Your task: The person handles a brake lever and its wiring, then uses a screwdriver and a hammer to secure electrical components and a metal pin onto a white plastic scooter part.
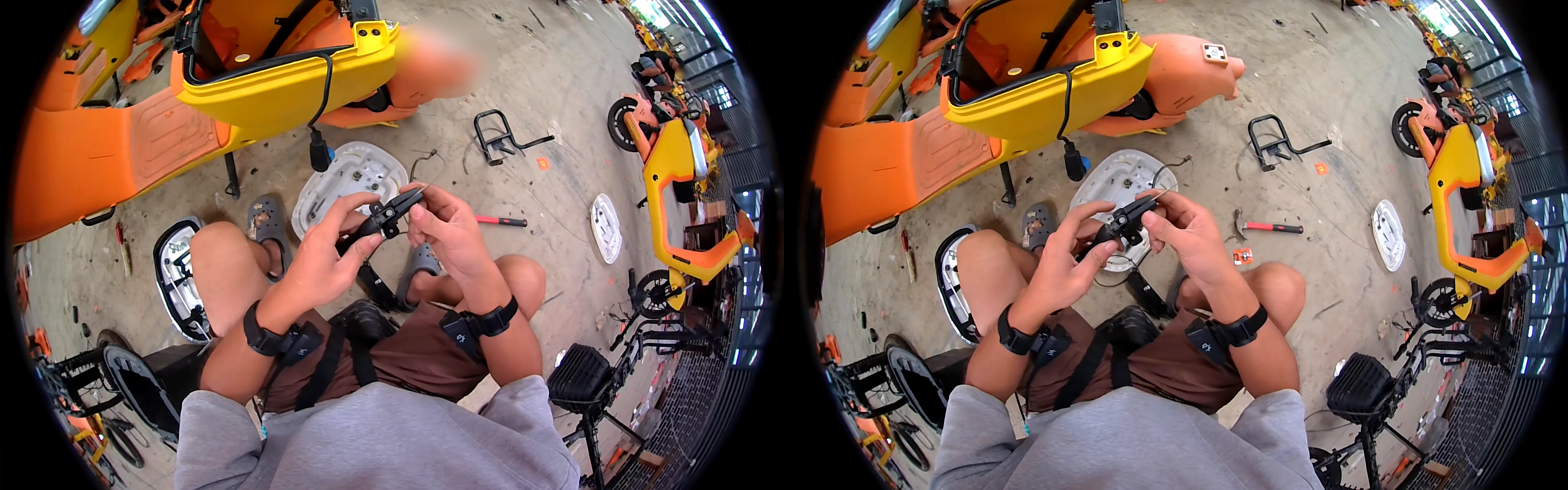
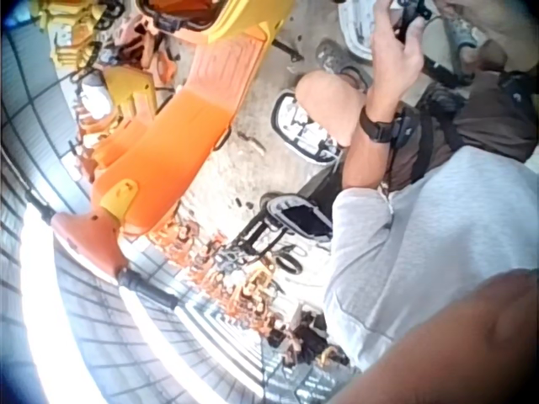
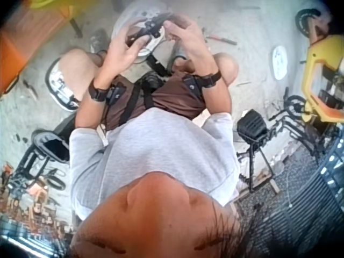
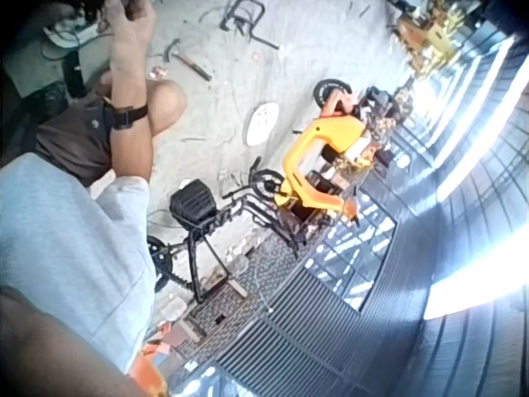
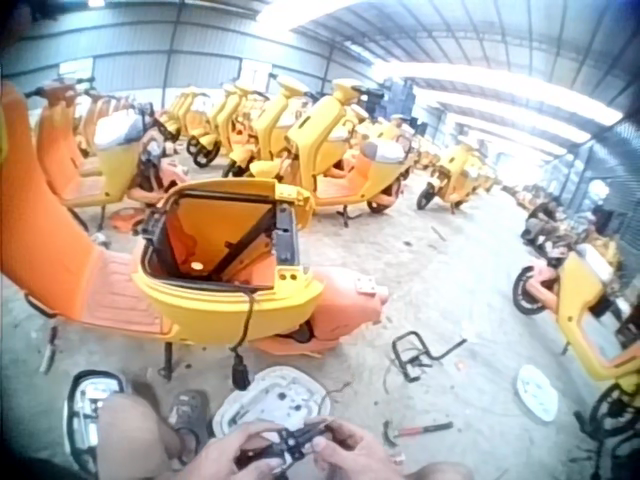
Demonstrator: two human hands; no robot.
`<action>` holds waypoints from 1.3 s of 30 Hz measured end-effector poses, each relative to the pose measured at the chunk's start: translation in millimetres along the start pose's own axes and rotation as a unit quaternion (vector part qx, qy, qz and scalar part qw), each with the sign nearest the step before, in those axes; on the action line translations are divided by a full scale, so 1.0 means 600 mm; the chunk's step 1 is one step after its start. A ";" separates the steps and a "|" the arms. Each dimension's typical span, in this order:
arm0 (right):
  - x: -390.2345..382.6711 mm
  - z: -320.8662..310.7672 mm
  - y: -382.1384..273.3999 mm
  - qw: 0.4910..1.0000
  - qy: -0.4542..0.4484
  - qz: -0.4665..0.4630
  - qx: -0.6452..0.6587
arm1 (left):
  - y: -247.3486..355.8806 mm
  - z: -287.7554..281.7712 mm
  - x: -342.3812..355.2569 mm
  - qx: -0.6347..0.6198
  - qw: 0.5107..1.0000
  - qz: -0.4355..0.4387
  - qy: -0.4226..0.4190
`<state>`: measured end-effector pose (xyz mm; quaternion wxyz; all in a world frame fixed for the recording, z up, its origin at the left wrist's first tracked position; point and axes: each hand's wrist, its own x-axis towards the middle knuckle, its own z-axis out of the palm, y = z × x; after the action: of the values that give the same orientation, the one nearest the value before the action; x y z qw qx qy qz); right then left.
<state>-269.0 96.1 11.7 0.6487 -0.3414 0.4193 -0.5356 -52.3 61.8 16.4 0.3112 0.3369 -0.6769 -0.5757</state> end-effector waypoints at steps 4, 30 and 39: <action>0.002 0.001 0.004 0.999 -0.001 -0.005 -0.049 | -0.001 0.002 0.000 0.026 1.000 0.006 0.012; 0.009 0.024 0.028 0.990 0.055 -0.008 -0.129 | -0.004 0.006 0.001 0.211 0.974 0.040 0.069; -0.007 0.045 0.036 0.977 0.079 -0.121 -0.156 | -0.005 0.008 0.006 0.198 0.979 0.031 0.025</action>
<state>-235.7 104.0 4.4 0.4823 -0.4429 0.5032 -0.5639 -57.8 61.3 13.0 0.2727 0.3849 -0.7796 -0.4120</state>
